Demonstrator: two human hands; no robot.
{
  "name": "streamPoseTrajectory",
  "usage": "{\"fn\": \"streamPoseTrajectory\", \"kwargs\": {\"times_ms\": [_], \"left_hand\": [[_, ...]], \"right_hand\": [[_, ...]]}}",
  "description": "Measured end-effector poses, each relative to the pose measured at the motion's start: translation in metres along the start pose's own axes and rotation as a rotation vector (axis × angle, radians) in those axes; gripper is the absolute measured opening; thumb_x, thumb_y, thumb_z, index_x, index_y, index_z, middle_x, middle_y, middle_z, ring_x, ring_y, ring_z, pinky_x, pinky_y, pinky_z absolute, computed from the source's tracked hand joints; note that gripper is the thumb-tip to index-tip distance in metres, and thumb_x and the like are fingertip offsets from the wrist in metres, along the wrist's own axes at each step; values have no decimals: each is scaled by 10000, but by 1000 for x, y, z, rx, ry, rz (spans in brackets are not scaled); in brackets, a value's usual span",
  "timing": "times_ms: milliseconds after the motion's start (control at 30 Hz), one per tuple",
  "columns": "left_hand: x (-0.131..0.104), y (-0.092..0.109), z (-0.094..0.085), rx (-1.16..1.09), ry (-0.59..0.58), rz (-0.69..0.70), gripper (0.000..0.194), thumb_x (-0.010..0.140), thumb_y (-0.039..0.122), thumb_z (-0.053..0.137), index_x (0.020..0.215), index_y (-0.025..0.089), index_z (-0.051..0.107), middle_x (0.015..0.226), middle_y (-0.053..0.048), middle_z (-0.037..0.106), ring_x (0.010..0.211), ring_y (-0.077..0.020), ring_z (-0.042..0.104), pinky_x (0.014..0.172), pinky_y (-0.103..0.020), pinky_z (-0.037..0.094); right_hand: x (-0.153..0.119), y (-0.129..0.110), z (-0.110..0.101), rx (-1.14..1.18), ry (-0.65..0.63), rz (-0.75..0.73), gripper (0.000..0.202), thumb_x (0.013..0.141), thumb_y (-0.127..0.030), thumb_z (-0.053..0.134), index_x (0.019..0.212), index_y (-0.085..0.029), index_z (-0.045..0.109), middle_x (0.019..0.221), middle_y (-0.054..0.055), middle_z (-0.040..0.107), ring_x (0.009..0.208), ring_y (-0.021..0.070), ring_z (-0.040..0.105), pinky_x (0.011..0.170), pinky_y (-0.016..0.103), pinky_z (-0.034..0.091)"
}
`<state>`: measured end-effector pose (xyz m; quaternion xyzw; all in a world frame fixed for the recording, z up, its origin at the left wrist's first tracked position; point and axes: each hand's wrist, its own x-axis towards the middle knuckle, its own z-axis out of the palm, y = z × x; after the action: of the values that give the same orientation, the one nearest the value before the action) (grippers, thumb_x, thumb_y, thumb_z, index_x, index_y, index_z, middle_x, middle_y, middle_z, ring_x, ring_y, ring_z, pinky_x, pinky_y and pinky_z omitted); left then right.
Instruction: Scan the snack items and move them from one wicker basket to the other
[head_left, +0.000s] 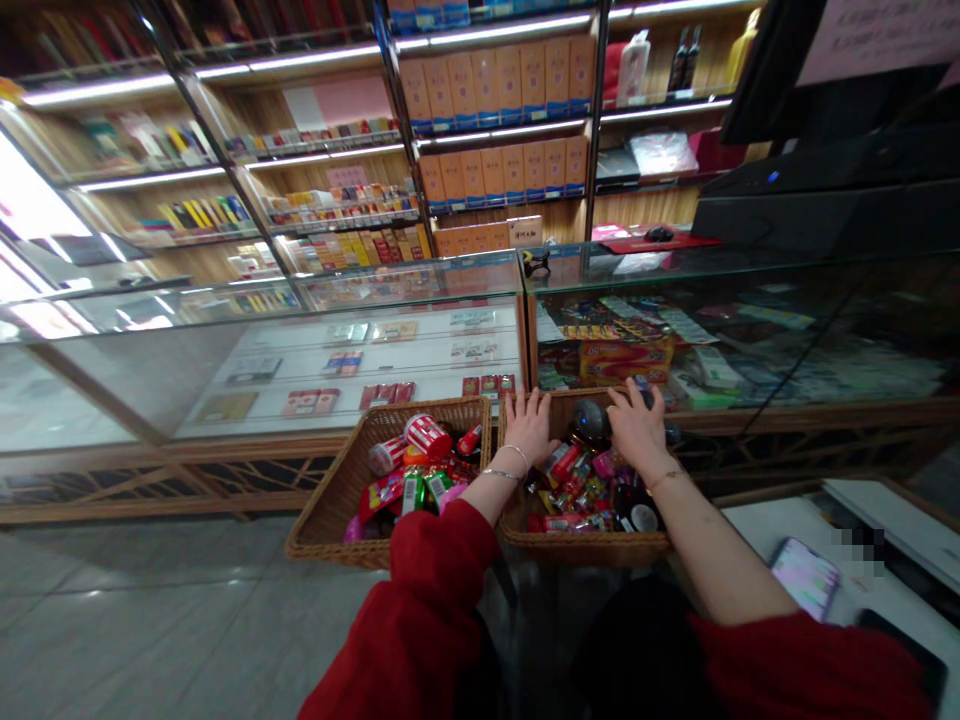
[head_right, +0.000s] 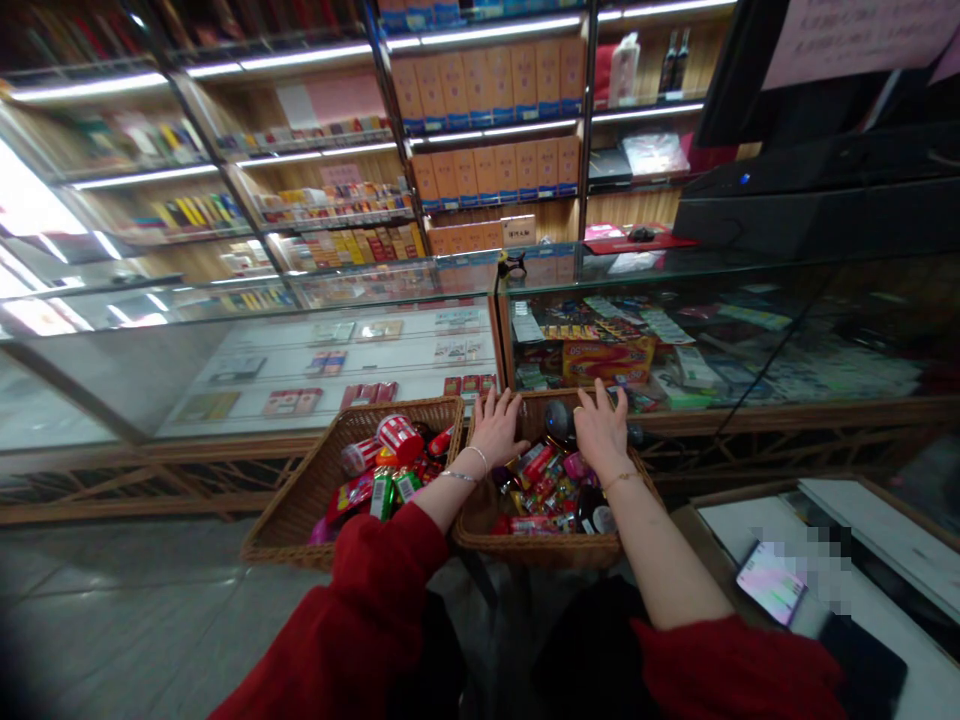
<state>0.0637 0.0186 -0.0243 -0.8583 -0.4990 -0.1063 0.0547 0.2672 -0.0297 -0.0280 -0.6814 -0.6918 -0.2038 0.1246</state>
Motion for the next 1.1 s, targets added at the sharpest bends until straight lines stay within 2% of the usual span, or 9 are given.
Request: {"fn": "streamPoseTrajectory", "kwargs": {"times_ms": [233,367,467,567,733,933,1100], "left_hand": [[2,-1,19,34,-166,91,940,748,484,751,1542,130,395,1624,-217,371,1553,-427,180,1262,-591,108],[10,2,29,61,-321,66,1000,713,492,775,1554,135,369,1627,-220,363,1548,-436,187,1255,-578,120],[16,5,37,69,-394,39,1082,626,515,839,1531,116,399,1590,-258,403,1525,-464,238,1241,-591,149],[18,10,44,61,-428,28,1097,581,550,857,1498,114,443,1552,-280,446,1508,-475,274,1230,-606,174],[14,13,53,52,-455,21,1000,638,611,801,1482,180,481,1542,-233,483,1504,-451,306,1223,-595,220],[7,12,55,98,-440,21,886,712,660,736,1449,216,524,1514,-200,527,1506,-436,303,1222,-611,197],[5,16,55,155,-444,18,874,789,717,634,1440,143,532,1550,-221,479,1523,-424,262,1239,-574,160]], "right_hand": [[-4,3,6,10,-25,15,336,823,-104,497,1010,-197,761,1441,71,629,1482,348,350,1160,645,217],[-4,5,6,26,-19,22,338,798,-107,515,1002,-215,762,1436,62,633,1482,333,345,1161,639,212],[-4,5,3,40,-37,35,352,794,-101,516,1021,-209,762,1446,68,625,1485,335,342,1161,644,209],[-4,5,1,52,-47,45,351,809,-103,503,1023,-203,763,1457,76,616,1489,341,341,1162,651,213],[-4,5,-1,61,-56,68,356,831,-98,473,1016,-201,760,1464,79,610,1492,339,345,1161,662,227],[-3,5,-1,65,-60,78,326,814,-125,527,1027,-219,755,1470,58,607,1491,331,338,1164,641,224],[-3,4,-3,66,-90,94,345,818,-108,514,1048,-209,751,1490,52,588,1497,328,321,1174,634,206]]}}
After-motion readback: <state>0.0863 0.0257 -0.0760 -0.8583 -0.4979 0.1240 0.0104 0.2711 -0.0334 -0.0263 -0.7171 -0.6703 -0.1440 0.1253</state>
